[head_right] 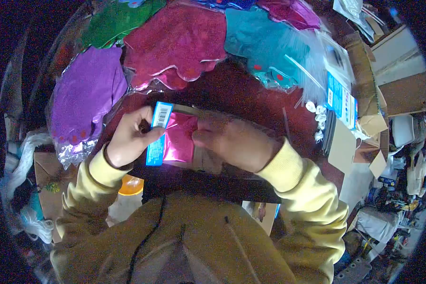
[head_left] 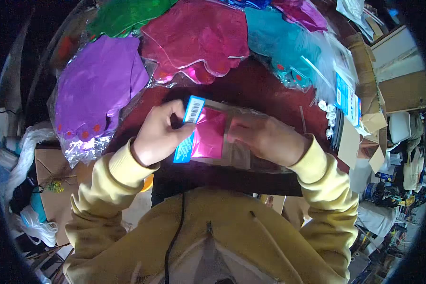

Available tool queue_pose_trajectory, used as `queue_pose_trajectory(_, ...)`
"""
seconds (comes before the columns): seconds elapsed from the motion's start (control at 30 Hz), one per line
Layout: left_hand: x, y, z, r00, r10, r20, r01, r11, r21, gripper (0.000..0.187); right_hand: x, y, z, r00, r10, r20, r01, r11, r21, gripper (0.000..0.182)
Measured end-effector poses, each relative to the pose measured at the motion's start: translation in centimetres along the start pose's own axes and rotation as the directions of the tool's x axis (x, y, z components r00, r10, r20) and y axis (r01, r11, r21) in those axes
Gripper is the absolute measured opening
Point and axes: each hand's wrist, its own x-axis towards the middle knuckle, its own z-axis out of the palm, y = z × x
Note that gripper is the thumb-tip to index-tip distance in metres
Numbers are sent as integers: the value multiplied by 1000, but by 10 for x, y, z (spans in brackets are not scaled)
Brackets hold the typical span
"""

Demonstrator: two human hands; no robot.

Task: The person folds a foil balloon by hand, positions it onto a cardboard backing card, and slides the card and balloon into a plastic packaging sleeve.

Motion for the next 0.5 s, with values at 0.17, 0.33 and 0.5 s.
queue_pose_trajectory(0.17, 8, -7, 6, 998, -54, 44, 57, 997, -61, 13, -7, 2, 2, 996, 73, 53, -73, 997, -12, 13)
queue_pose_trajectory(0.33, 12, -8, 12, 999, 20, -37, -25, 991, -128, 15, -12, 2, -2, 992, 121, 32, -121, 992, -20, 12)
queue_pose_trajectory(0.5, 11, 7, 22, 972, 215, -99, -176, 935, 308, 17, -18, 3, 9, 987, 155, 36, -155, 988, -12, 14)
